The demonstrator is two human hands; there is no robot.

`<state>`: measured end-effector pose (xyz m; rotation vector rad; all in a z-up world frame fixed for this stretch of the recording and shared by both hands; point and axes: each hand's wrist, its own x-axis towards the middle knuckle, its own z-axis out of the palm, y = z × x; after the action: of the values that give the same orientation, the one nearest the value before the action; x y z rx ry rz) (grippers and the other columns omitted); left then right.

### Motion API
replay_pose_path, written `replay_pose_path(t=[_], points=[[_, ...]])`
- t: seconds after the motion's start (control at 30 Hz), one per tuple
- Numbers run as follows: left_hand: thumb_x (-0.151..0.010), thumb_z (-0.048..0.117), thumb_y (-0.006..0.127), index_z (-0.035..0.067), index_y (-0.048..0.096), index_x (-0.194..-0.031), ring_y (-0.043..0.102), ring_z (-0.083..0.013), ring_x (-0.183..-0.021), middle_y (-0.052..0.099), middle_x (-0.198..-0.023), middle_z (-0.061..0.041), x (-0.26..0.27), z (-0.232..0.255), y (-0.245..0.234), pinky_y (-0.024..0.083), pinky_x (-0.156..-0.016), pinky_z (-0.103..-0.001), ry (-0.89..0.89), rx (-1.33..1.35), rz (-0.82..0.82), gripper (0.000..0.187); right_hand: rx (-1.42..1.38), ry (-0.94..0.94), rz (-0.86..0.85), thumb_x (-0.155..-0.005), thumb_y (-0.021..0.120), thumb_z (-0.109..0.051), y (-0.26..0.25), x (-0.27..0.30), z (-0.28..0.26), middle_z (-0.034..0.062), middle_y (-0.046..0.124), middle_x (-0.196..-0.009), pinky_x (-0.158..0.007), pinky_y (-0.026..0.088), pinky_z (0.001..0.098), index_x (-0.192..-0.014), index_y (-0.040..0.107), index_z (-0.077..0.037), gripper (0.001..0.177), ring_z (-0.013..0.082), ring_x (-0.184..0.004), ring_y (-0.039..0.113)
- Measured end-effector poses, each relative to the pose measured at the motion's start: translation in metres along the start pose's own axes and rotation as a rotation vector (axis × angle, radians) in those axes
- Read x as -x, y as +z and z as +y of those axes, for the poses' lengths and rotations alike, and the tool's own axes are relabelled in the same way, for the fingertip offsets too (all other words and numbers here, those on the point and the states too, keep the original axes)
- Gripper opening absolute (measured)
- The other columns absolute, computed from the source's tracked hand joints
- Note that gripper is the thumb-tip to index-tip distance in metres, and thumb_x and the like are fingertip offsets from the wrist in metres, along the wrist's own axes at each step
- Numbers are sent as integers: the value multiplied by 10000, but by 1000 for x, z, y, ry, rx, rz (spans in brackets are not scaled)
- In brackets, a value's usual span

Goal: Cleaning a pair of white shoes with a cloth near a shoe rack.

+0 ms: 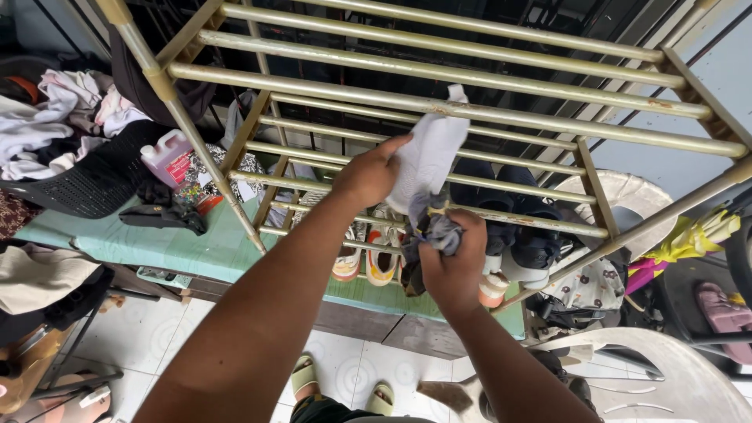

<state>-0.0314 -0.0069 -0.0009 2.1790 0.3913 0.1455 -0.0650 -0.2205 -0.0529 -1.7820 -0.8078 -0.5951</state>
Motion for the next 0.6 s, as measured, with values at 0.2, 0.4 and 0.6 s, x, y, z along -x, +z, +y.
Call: replay_pose_path(t=[0.2,0.4,0.6], points=[[-1000,290,377,449,431,-1510,770,-247,-935,683,-1313,-53,15,39,-5,589,-881,-397,-168,-156,-32,537,-76,375,-28,-837,674,-42,-7,14,19,113,699,-986,-788,566,339,-1157,541,-20,347,216,-871,704],[-1024,478,402,452,416,-1523,752,-252,-896,776,-1049,-40,29,42,9,588,-796,-403,-155,-375,15,500,-201,557,42,-857,722,-96,1,1,8,93,703,-1028,-753,613,306,-1165,572,-47,346,172,-881,718],[-984,600,432,460,441,-1482,727,-243,-892,758,-1035,-7,18,30,14,560,-802,-403,-52,-369,72,518,27,172,30,-838,804,-94,-2,12,5,143,704,-1032,-804,570,348,-1145,609,-19,371,210,-938,713]])
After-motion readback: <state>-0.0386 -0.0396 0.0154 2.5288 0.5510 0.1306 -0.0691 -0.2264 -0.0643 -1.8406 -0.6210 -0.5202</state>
